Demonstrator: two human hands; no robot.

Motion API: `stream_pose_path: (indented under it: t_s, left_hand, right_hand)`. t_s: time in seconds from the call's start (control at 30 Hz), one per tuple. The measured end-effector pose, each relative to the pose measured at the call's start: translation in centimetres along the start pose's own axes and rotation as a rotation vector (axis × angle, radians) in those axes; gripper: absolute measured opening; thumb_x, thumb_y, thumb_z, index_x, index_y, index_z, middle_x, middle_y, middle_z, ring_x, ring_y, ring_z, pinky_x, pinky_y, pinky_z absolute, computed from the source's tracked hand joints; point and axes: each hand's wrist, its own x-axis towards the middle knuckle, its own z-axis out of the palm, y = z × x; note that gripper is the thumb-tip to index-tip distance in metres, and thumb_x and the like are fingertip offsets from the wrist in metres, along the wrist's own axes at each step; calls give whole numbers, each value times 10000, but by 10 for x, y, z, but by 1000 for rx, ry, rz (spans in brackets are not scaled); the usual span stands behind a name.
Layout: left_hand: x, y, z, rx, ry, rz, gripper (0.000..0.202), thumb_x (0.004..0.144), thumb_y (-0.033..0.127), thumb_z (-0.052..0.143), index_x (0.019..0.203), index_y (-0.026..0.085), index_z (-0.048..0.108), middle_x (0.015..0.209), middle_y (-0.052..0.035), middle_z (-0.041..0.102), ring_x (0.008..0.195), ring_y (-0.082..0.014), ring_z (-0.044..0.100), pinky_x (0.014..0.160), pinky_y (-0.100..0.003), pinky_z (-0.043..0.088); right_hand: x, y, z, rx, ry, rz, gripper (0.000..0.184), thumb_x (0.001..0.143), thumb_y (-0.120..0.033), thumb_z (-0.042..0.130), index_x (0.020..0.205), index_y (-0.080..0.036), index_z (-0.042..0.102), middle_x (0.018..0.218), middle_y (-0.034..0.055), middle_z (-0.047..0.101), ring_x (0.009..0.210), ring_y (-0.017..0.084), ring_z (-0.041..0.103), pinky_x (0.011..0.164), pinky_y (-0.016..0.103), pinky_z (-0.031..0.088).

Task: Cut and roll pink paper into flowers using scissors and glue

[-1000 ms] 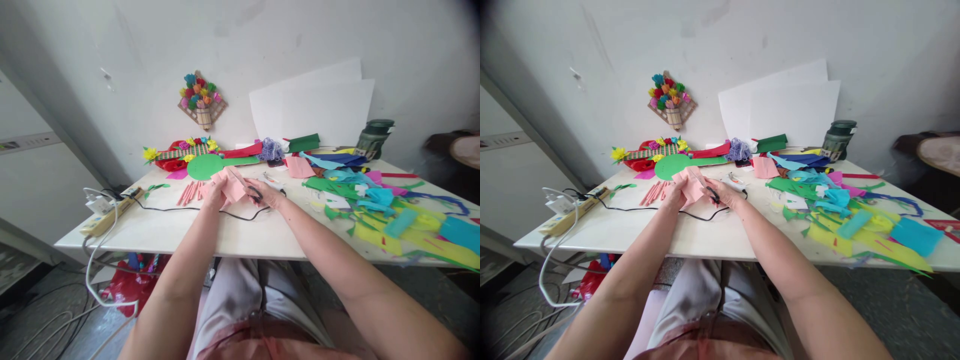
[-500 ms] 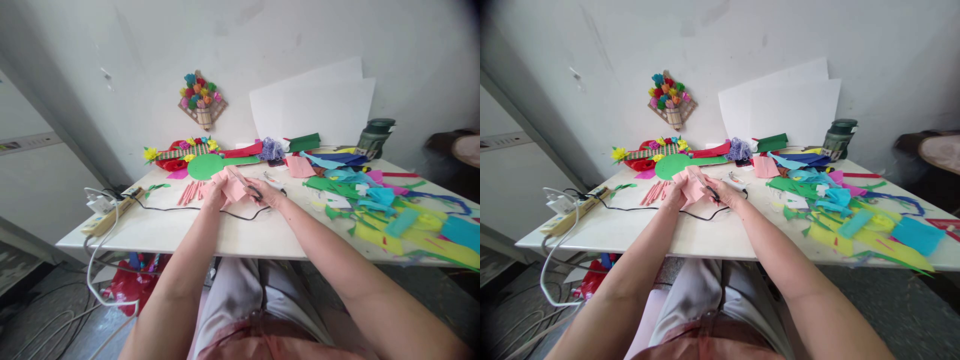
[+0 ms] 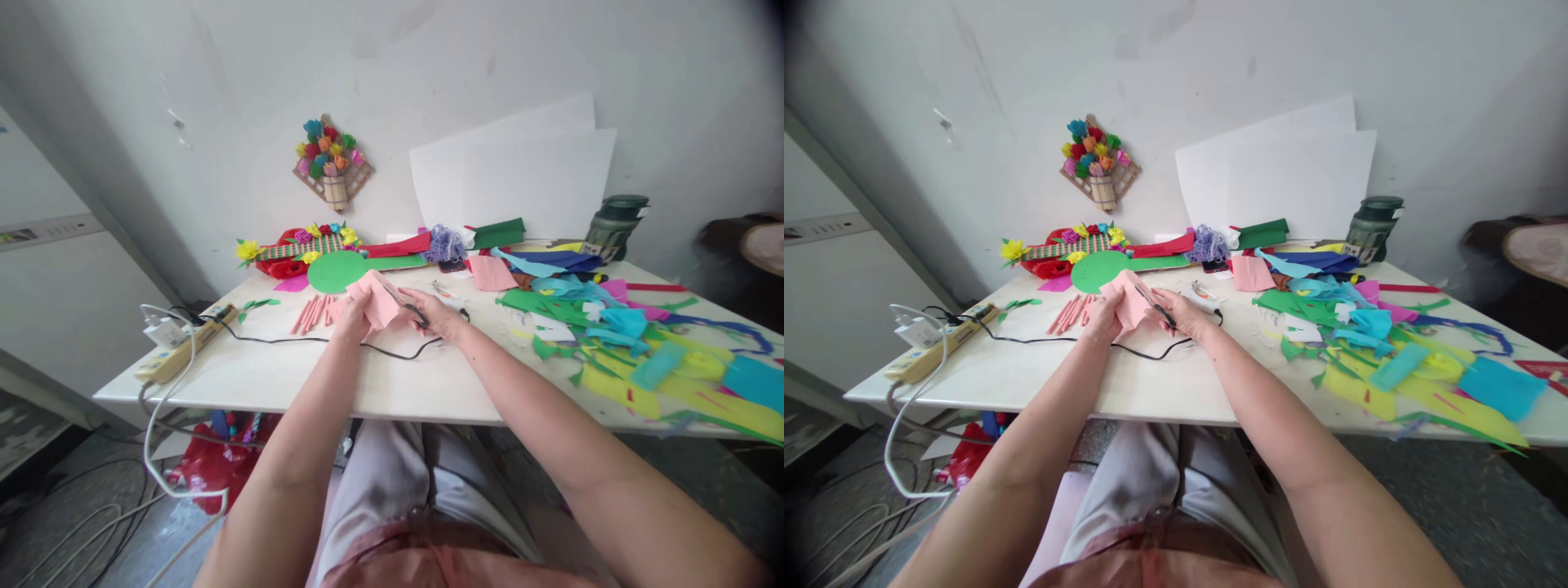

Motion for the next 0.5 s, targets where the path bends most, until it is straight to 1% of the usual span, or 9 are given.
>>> stream_pose_path:
  t_s: [0.1, 0.2, 0.27, 0.33, 0.4, 0.43, 0.47, 0.5]
  left_hand:
    - [0, 0, -1, 17, -30, -20, 230, 681, 209, 730, 868, 119, 630, 811, -70, 701, 741, -172, 661, 810, -320, 531]
    - [-1, 1, 0, 33, -76, -24, 259, 679, 224, 732, 897, 125, 632, 856, -79, 704, 801, -189, 665, 827, -331, 522]
    - [-4, 3, 3, 41, -97, -21, 260, 683, 226, 728, 904, 126, 634, 865, -79, 703, 817, -194, 665, 835, -336, 518]
    - [-6, 5, 6, 38, -108, -11, 253, 681, 215, 725, 901, 126, 638, 867, -78, 703, 815, -192, 665, 835, -332, 518]
    - [-8, 5, 8, 28, -105, -2, 250, 674, 202, 728, 897, 130, 641, 872, -74, 704, 815, -188, 664, 836, -325, 519]
    - [-8, 6, 8, 25, -101, -4, 252, 671, 201, 730, 897, 132, 641, 875, -73, 705, 818, -189, 664, 837, -324, 519]
    - [-8, 5, 8, 23, -95, -9, 255, 668, 204, 732, 896, 133, 641, 876, -73, 705, 821, -190, 664, 838, -325, 520]
    - [-8, 5, 8, 23, -91, -16, 259, 668, 212, 733, 897, 132, 642, 878, -74, 705, 823, -193, 664, 838, -329, 520]
  right_hand:
    - [-6, -6, 1, -11, -19, -25, 571, 757, -311, 645, 1261, -187, 408, 525, -86, 486, 374, 75, 436, 308, 166, 335]
    - [-9, -6, -1, -82, -52, -41, 378, 739, -416, 647, 1006, -193, 497, 516, -69, 505, 364, 70, 429, 296, 161, 276]
    - [-9, -4, -3, -144, -59, -44, 337, 742, -474, 624, 838, -193, 465, 508, -49, 521, 363, 71, 434, 291, 158, 236]
    - [-7, -1, -5, -173, -50, -44, 361, 750, -510, 600, 774, -195, 423, 504, -41, 523, 366, 70, 435, 299, 159, 247]
    - [-7, -1, -6, -172, -53, -54, 362, 755, -516, 590, 820, -187, 451, 501, -44, 513, 367, 70, 428, 309, 164, 273]
    - [-7, -1, -5, -160, -61, -67, 372, 755, -506, 593, 894, -180, 482, 501, -51, 504, 369, 71, 426, 313, 165, 280]
    - [-8, -2, -5, -141, -69, -80, 420, 751, -489, 603, 1005, -172, 496, 503, -58, 494, 376, 76, 431, 316, 167, 290]
    - [-8, -3, -4, -114, -70, -90, 521, 743, -469, 618, 1141, -167, 469, 510, -65, 486, 386, 83, 441, 320, 170, 302]
